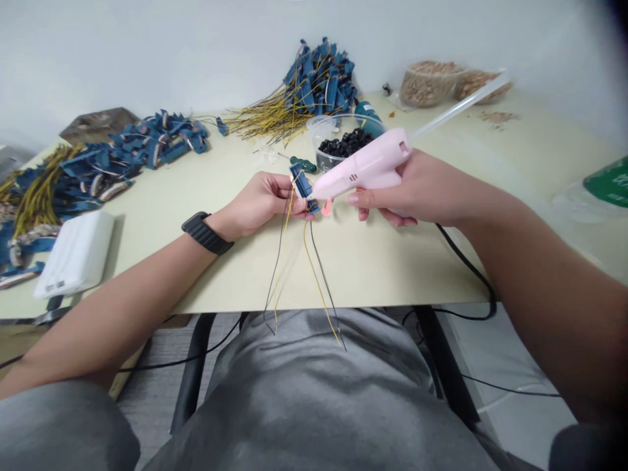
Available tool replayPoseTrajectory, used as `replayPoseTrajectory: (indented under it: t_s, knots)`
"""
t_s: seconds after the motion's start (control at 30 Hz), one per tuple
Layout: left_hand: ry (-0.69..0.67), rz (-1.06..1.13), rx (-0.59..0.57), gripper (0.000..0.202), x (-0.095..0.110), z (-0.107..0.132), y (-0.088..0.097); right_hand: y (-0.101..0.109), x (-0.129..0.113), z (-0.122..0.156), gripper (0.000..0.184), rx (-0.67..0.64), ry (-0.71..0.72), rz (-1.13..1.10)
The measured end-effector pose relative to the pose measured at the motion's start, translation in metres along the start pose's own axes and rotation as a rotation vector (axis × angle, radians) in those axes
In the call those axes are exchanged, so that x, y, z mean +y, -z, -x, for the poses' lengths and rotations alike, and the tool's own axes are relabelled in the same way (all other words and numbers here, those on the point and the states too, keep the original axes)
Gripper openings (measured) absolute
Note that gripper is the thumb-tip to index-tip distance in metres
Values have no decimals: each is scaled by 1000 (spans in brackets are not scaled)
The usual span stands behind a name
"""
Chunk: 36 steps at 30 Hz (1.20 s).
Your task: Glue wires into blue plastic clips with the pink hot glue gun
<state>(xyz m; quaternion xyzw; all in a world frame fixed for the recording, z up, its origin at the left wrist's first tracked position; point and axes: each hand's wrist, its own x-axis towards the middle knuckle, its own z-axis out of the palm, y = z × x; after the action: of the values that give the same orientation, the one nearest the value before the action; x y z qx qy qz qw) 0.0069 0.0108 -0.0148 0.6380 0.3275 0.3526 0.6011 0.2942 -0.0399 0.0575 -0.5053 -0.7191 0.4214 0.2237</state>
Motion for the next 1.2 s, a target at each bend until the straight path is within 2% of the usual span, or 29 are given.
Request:
replayPoseTrajectory:
  t_s: [0.33,0.7,0.93,1.2]
  knots:
    - [-3,9,5,43,-1,1,1,3,-1,4,19,-8,64,2]
    - [12,-30,-13,39,4,3,0,0,2,-1,28,-15,27,0]
    - [-2,-26,0,39,4,3,-2,1,-5,4,18,37,49,-45]
    - [-12,-46,-5,43,3,2,-3,-3,-6,1,28,25,23,-54]
